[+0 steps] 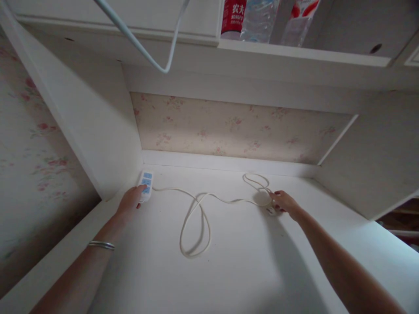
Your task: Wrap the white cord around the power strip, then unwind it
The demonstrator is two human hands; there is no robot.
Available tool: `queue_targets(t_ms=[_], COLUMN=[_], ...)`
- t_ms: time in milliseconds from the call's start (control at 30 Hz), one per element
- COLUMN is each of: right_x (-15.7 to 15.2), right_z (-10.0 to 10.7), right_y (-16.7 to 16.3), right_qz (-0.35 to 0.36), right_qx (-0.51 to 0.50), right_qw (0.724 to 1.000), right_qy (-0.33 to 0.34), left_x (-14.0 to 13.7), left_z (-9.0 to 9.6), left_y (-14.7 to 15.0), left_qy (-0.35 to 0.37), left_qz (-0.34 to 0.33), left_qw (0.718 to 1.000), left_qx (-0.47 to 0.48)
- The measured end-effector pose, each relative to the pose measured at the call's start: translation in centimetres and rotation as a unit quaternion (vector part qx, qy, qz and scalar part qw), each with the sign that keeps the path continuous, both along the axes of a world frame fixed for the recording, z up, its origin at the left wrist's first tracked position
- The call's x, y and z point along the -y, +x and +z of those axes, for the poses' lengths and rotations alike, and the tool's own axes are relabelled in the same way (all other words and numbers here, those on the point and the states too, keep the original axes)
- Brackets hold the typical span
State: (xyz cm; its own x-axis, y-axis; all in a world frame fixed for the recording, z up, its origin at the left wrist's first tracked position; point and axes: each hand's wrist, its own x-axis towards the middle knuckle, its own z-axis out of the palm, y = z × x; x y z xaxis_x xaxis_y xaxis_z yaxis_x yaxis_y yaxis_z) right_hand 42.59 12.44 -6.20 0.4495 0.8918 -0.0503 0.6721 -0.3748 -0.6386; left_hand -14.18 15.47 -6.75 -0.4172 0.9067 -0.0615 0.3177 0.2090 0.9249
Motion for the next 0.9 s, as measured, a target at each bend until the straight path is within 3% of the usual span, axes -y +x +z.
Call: queue_targets(t_ms=[167, 300, 567, 667, 733, 833, 900], right_x=[-0.8, -1.2, 1.5, 2.5, 2.8, 2.9, 3.1], right_z=[-1.7, -1.4, 3.6, 5.6, 6.9, 8.9, 10.2], right_y=[-0.3, -1.0, -1.4, -2.0, -2.6, -4.4, -6.2], right_qz=[0.044, 0.065, 0.144, 0.170, 0.192, 0.226, 0.244], right_qx=[-0.159, -0.245, -0.380, -0.345, -0.289, -0.194, -0.155], right_qw=[0.986, 0.967, 0.913, 0.923, 0.937, 0.954, 0.957], right_qy=[-0.004, 0.032, 0.032, 0.027, 0.029, 0.018, 0.013], left_x=[-2.8, -4.0, -3.5, -2.4, -1.1, 2.1, 4.7], left_z=[-0.1, 0.1, 0.2, 1.0, 2.0, 3.7, 4.4], left_y=[-0.8, -1.6, -2.3, 0.1, 3.2, 9.5, 14.2], left_qy=[-0.025, -0.025, 0.037, 0.090, 0.157, 0.271, 0.289], left_qz=[-0.053, -0.055, 0.012, 0.019, -0.037, -0.220, -0.337], left_qw=[0.993, 0.986, 0.972, 0.944, 0.915, 0.881, 0.840], left_qx=[-0.100, -0.158, -0.232, -0.317, -0.370, -0.319, -0.313])
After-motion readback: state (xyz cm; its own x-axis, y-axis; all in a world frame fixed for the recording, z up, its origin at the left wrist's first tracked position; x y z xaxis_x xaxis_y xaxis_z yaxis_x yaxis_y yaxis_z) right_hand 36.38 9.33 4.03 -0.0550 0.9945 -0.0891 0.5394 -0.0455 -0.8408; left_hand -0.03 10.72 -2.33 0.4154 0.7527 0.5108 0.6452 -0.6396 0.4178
